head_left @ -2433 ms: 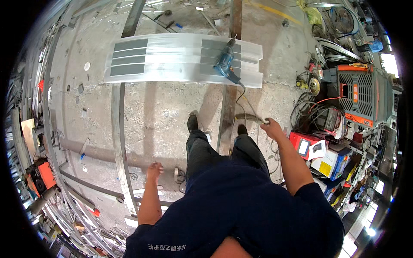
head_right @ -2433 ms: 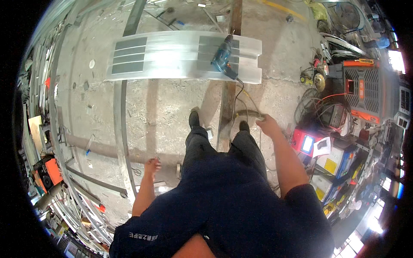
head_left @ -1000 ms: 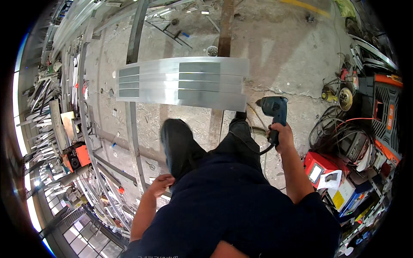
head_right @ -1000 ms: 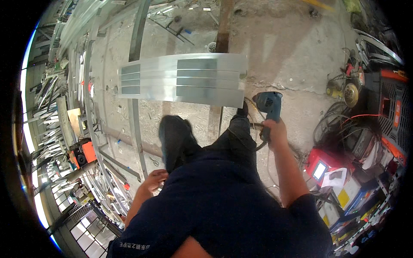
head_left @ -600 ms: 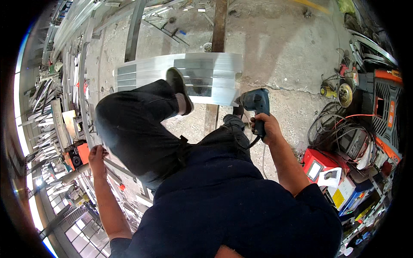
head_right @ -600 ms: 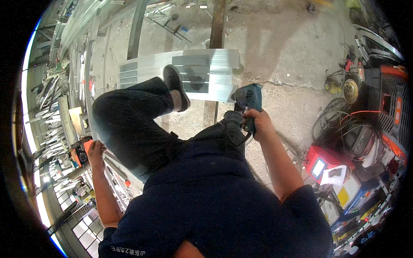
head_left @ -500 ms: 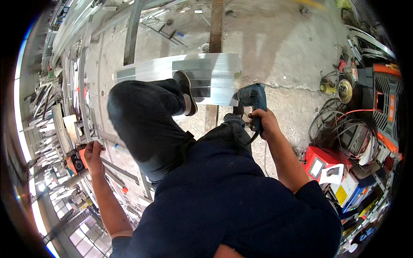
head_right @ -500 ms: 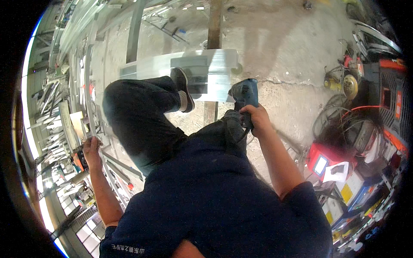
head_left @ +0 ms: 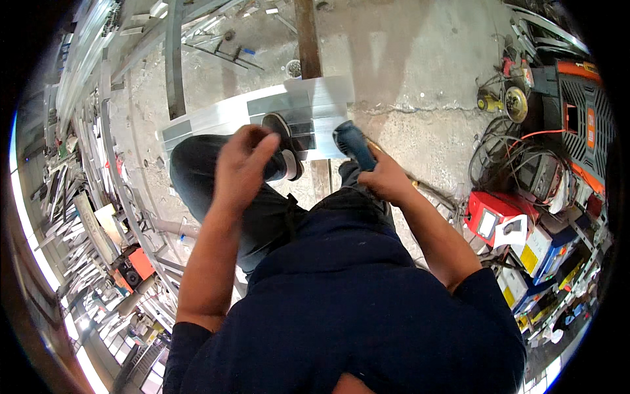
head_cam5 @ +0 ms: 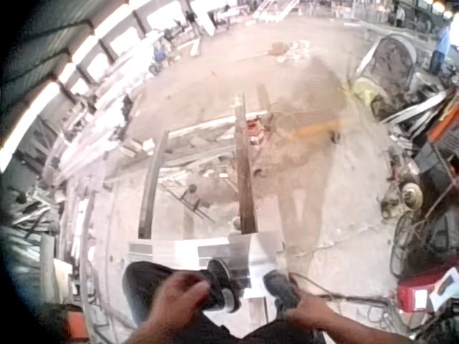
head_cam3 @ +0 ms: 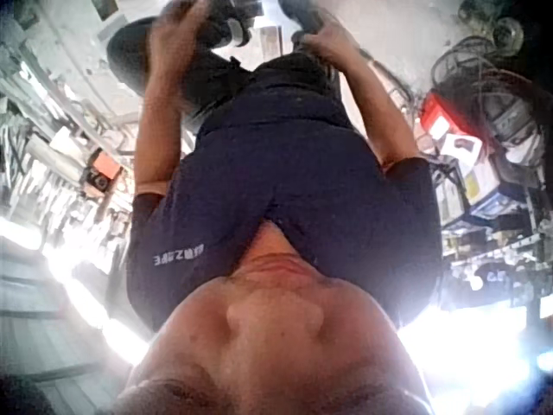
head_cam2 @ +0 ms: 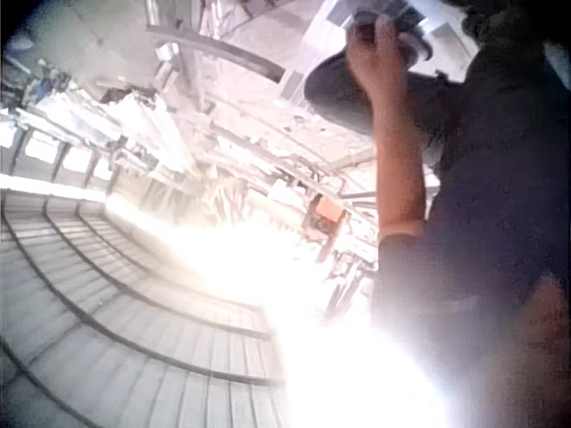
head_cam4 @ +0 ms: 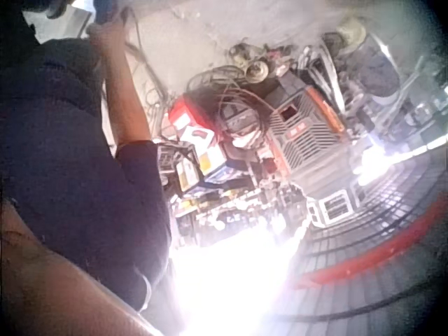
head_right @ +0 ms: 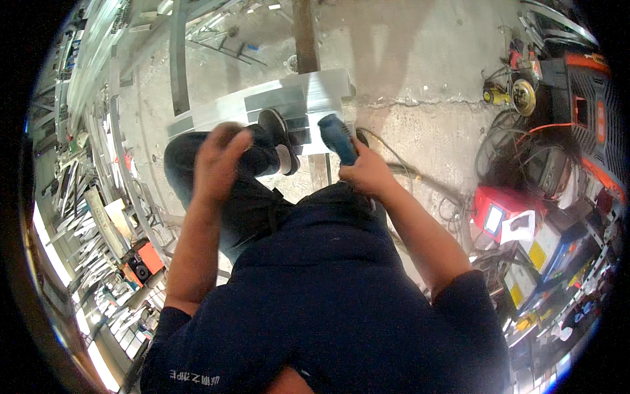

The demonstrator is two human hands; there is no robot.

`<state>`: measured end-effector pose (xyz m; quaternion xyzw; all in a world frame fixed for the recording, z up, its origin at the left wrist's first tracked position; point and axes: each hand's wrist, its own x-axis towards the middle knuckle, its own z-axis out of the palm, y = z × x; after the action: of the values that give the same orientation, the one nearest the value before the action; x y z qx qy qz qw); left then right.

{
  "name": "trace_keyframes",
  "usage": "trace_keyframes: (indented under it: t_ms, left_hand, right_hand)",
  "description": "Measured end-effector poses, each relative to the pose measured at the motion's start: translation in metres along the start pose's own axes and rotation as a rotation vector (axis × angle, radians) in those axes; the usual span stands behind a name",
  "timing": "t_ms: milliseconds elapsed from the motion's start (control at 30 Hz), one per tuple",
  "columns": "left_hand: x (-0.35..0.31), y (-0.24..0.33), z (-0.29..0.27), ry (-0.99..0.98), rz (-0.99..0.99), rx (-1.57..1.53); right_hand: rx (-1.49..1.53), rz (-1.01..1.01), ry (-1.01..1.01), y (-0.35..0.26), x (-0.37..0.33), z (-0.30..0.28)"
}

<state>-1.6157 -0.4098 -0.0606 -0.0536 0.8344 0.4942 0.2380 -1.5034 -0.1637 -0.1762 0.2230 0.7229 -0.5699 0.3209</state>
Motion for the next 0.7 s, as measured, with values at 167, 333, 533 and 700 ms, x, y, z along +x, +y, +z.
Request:
trace_keyframes:
  t_ms: [167,333,533,700]
  left_hand:
    - [0.06,-0.097,0.06,-0.371,-1.042,-0.572]
    - [0.043,-0.159,0.07,-0.234,-1.149,-0.625]
    - [0.036,-0.171,0.071,-0.023,-1.048,-0.673]
    - [0.041,-0.185,0.065,0.024,-1.006,-0.652]
  right_hand:
    - [-0.47,-0.051,-0.279,-0.032,0.01,0.038]
    - [-0.651,-0.11,-0.415,-0.031,0.021,0.069]
    - [-0.682,-0.184,-0.379,-0.014,0.032,0.09]
    - [-0.678,-0.227,-0.376,-0.015,0.045,0.095]
